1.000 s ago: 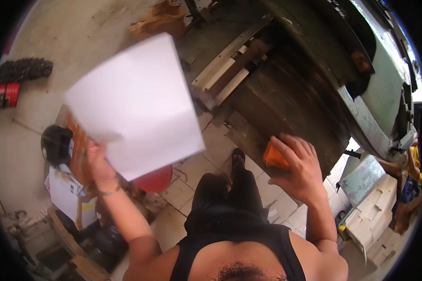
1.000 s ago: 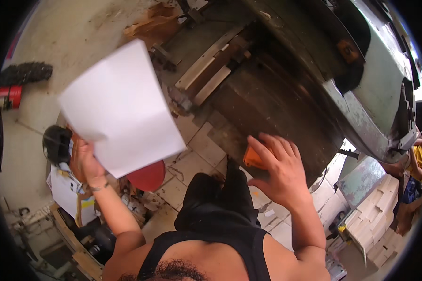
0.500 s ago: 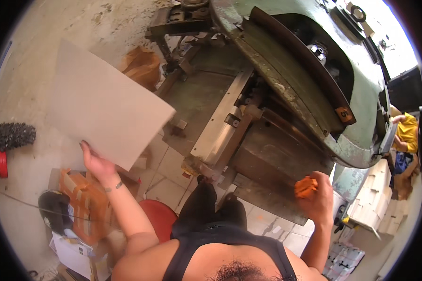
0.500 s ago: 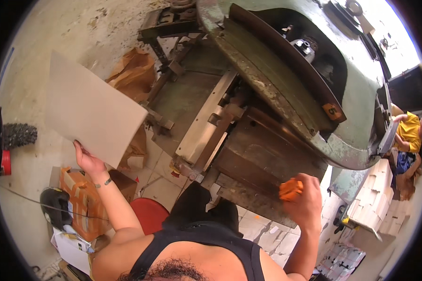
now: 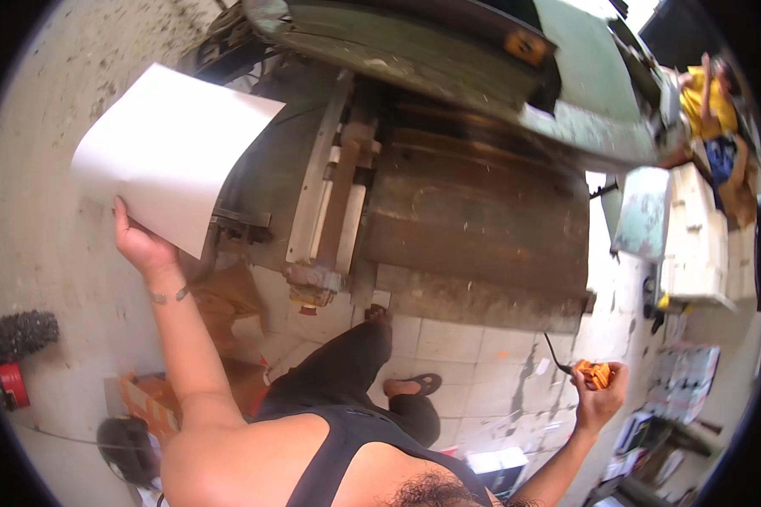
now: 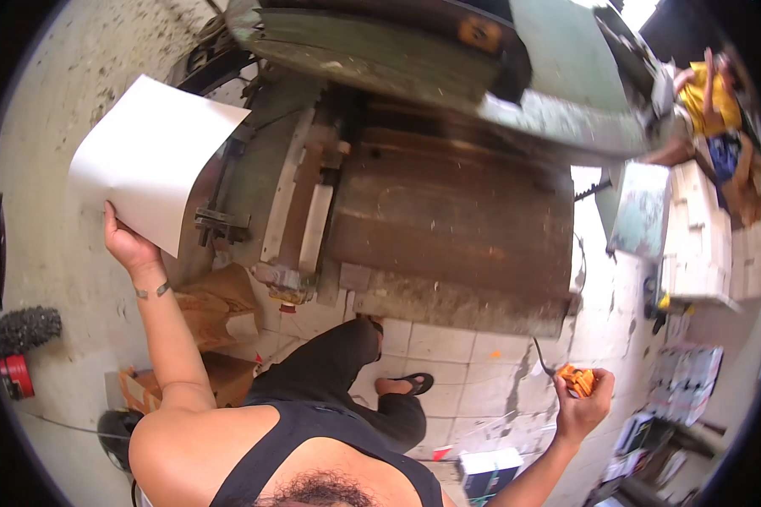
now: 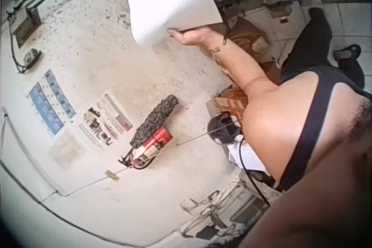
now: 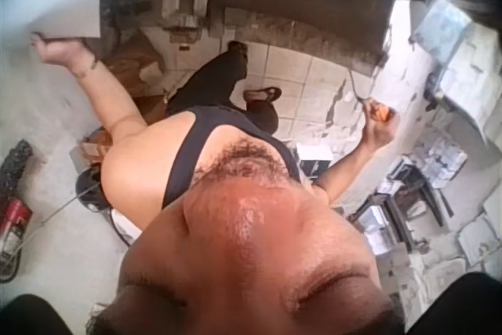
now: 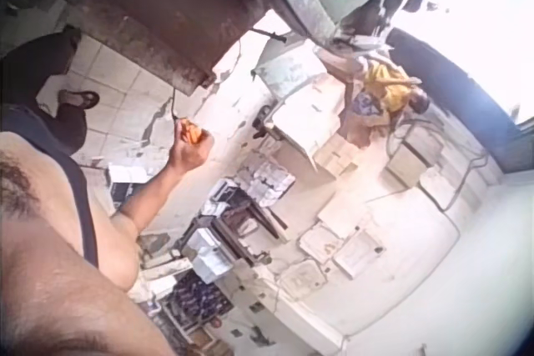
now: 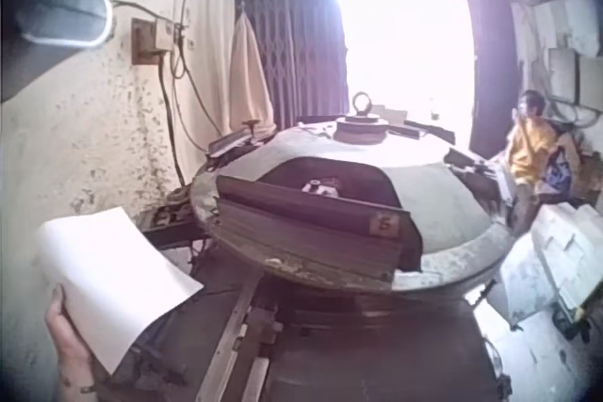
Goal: The person removes a cut paper sample from a cutting machine, folds it, and holds it against a block of paper. The person then picks up a sheet of paper and positions it onto the machine bed against the guides.
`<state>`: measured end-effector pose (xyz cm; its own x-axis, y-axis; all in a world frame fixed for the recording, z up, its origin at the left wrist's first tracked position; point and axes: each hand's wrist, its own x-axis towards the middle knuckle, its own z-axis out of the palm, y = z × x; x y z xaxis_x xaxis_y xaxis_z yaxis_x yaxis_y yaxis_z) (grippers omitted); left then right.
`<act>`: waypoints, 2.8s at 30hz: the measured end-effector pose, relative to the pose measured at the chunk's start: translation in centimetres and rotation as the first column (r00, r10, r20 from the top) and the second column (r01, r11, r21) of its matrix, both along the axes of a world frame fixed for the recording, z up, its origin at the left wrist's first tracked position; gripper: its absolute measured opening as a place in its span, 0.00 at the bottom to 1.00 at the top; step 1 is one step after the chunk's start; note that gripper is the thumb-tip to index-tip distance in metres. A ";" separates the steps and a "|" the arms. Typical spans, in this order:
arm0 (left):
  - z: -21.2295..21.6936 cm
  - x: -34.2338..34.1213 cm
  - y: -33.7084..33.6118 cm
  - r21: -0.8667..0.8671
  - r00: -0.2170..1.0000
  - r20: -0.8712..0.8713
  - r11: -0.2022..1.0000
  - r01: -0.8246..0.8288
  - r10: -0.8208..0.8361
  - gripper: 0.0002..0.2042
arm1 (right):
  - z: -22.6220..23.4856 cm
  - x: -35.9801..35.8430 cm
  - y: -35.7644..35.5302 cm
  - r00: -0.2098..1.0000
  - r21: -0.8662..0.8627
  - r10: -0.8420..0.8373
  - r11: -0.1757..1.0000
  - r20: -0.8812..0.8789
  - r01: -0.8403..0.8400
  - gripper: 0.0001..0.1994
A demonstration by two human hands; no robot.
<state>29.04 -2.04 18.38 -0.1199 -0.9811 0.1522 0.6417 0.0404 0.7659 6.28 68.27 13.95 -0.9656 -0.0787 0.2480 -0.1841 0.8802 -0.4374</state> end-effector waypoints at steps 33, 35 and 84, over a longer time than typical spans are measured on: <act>-6.8 13.9 -0.9 0.135 0.924 -0.375 0.982 0.134 -0.075 0.23 | -26.3 36.4 -6.8 0.928 -0.462 -0.206 0.820 0.311 0.337 0.28; -6.8 13.7 -0.5 0.147 0.927 -0.370 0.981 0.126 -0.063 0.24 | -26.6 36.7 -6.5 0.927 -0.464 -0.216 0.816 0.305 0.343 0.29; -15.7 7.7 -6.0 0.150 0.890 -0.302 0.905 0.398 -0.341 0.21 | -31.5 37.4 -12.9 0.872 -0.505 -0.317 0.719 0.373 0.478 0.28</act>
